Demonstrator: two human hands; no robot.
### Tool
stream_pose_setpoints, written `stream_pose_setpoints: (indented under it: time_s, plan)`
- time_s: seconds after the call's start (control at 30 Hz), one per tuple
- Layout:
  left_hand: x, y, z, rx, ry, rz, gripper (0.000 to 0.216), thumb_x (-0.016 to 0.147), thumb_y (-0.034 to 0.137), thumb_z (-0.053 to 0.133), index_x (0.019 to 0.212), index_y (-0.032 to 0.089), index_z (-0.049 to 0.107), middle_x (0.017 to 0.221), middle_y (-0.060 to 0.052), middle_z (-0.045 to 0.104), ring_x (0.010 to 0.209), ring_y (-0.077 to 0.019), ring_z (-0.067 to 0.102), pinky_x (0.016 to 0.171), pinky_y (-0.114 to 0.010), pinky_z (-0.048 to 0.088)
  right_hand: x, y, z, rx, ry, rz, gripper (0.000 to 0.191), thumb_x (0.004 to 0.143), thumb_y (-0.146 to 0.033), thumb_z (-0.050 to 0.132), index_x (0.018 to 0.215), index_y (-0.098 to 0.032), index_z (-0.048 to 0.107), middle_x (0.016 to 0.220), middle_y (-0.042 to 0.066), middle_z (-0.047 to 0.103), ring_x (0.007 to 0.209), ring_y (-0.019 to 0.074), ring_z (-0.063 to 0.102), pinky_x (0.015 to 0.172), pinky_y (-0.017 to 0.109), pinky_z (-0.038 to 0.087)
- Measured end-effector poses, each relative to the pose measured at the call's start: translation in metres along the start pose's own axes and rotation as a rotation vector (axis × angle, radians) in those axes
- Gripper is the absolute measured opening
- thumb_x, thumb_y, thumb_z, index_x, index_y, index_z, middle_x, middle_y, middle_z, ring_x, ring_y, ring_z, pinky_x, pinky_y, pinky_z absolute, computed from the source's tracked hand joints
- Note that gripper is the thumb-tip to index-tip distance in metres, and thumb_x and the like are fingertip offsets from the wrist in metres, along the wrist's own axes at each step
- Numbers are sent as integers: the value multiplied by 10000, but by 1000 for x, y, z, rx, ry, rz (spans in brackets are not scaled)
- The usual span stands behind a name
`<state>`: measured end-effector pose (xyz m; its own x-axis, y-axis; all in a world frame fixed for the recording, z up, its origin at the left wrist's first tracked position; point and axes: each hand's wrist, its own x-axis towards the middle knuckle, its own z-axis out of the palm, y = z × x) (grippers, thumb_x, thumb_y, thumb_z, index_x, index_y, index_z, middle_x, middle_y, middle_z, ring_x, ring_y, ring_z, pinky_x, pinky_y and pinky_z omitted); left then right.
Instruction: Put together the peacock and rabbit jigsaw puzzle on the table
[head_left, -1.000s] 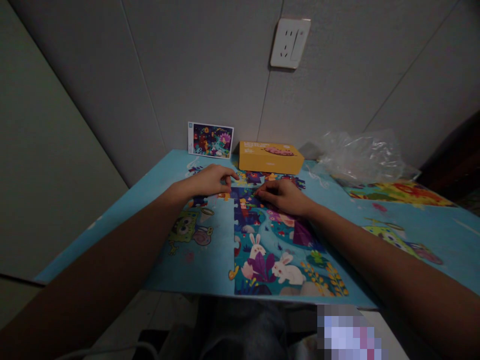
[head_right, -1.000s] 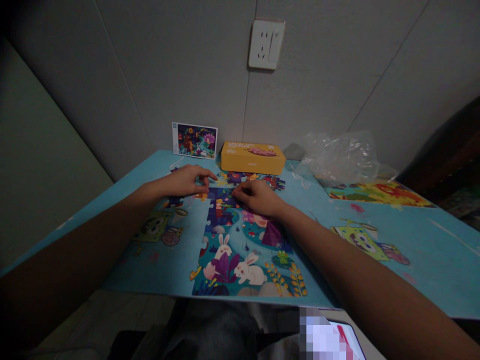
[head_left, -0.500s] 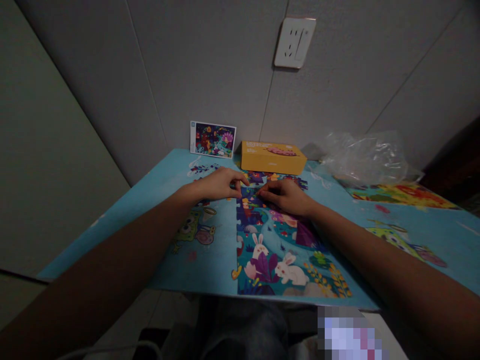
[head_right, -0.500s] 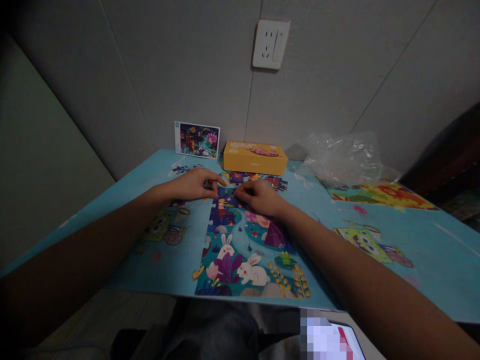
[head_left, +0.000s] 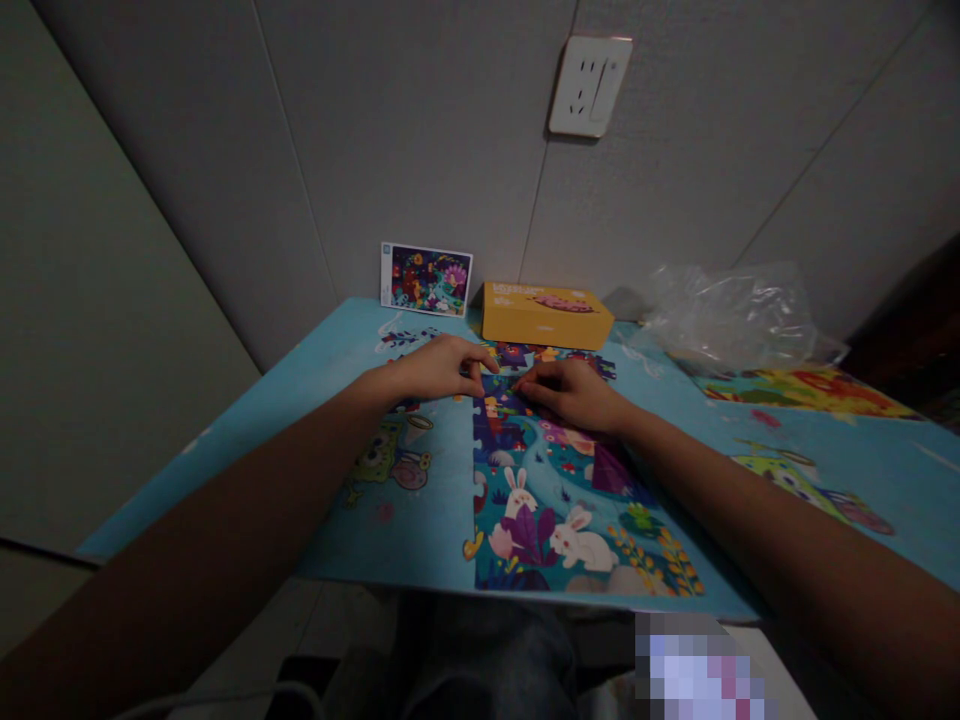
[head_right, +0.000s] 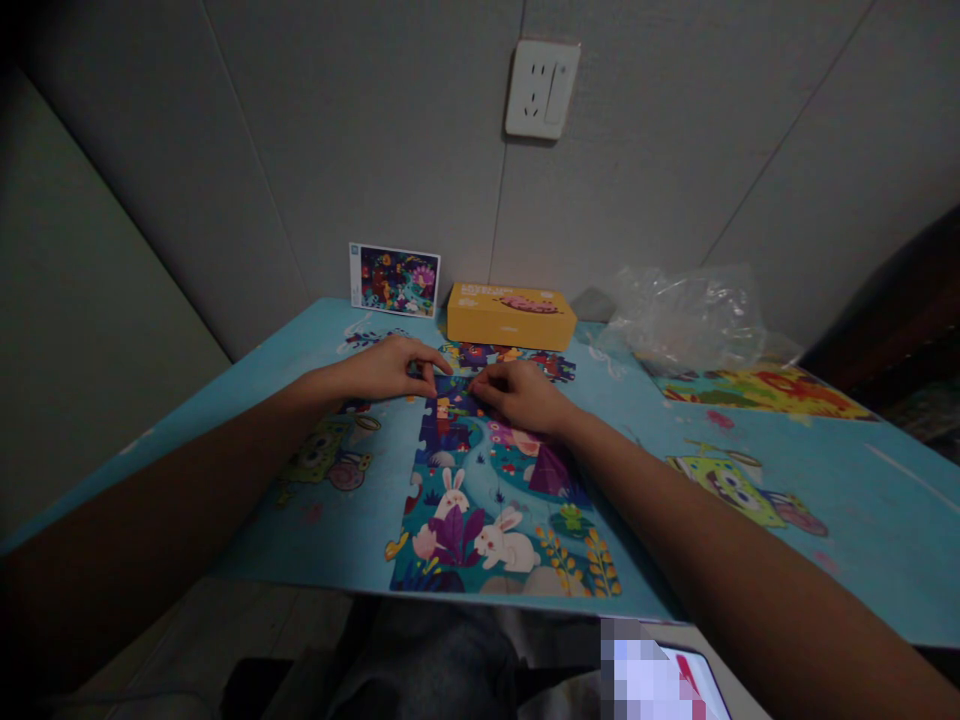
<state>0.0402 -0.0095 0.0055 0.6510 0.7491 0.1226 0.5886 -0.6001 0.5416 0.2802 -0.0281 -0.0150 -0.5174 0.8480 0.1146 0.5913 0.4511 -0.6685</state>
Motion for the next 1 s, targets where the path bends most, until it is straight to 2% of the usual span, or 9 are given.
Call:
stream_pose_setpoints:
  time_s: [0.17,0.47,0.7,1.0]
  plan:
    - [0,0,-1,35,27,-4,300,739,208,687,1030,165,742,779,-22,742,682,-137,646,672,-232,442,-1,0,0,-5,-4,-3,346,862,-422,533,905,-121,699,643,20,648,530,121,500,539,252,365]
    - [4,-8,-2,86,196,-6,185,820,182,583,874,159,758,852,-43,750,772,-147,644,741,-254,440,-1,-2,-1,-5,-19,-1,333,866,-408,529,903,-124,700,619,9,624,528,119,498,531,249,361]
    - [1,1,-6,130,217,-25,237,862,196,523,688,148,677,624,0,649,578,-107,534,617,-245,379,0,2,0,-6,-10,-6,330,867,-401,543,926,-121,708,625,15,630,542,120,503,546,255,359]
    - [-1,3,-5,129,214,-92,283,908,279,511,683,162,636,492,31,571,477,-97,498,593,-245,375,0,2,1,4,-8,-6,320,860,-400,546,910,-127,705,616,10,618,523,115,488,521,247,347]
